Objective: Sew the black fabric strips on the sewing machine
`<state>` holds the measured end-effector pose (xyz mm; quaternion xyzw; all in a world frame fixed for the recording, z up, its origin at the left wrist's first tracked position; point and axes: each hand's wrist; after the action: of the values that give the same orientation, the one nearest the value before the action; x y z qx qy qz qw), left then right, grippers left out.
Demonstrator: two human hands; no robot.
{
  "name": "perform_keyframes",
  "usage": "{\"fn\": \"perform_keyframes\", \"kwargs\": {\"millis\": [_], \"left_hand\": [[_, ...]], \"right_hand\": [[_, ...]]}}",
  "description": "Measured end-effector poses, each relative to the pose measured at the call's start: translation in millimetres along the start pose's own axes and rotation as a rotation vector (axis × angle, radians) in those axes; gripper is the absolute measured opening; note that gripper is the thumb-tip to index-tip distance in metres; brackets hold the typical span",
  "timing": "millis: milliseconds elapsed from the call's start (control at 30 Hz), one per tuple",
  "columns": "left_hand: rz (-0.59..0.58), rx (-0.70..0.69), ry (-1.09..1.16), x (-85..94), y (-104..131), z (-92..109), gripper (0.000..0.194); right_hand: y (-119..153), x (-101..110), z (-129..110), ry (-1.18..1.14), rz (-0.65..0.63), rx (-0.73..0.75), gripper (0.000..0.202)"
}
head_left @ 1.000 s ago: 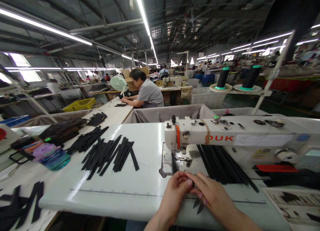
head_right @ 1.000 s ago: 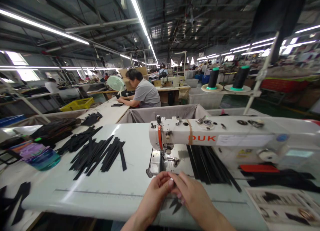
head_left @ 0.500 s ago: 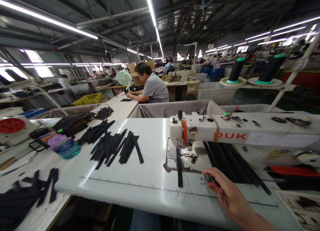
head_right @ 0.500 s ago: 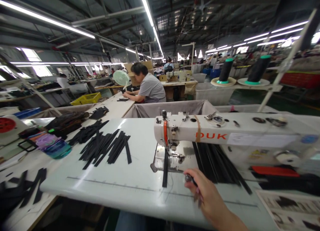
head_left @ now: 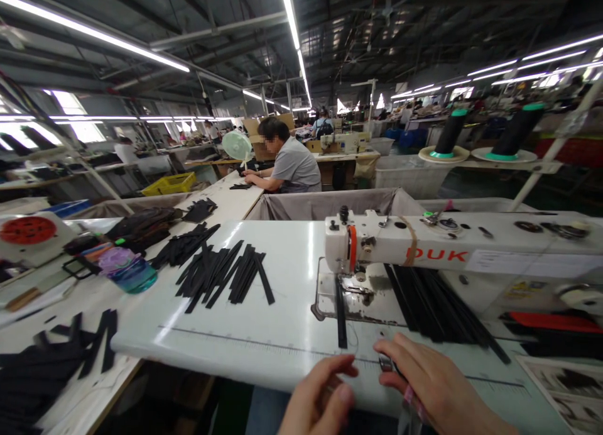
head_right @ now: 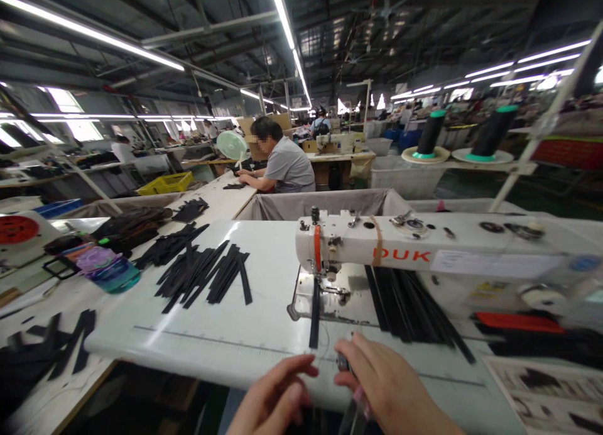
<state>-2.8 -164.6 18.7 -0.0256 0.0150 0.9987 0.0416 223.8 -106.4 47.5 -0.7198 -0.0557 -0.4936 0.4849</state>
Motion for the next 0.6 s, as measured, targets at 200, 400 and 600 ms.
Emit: {"fn": "perform_keyframes", "kwargs": {"millis": [200,400,600], "left_hand": [[-0.231,0.136,0.401,-67.3,-46.3,15.6,0.054],[-0.262,0.295,0.661,-61.6,-38.6,3.5,0.049],[-0.151,0.336,0.769,-58.7,-34.4,-1.7,0.048]], "right_hand": [[21.5,10.3,-9.5,0.072,-0.032,-0.039,0.037],[39.2,13.9,-23.1,-0.205,-0.147,-0.339,0.059],[46.3,8.6,-10.6,-0.379,-0.026,-0.436,0.041]]}}
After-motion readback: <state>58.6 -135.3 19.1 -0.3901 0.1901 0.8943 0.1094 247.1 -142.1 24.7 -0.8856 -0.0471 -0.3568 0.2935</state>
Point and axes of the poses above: each hand's wrist, its own y-axis away from the middle knuckle, its own x-axis out of the back of the hand, z = x × y, and after that the axes turned 3 degrees about -x, right-handed
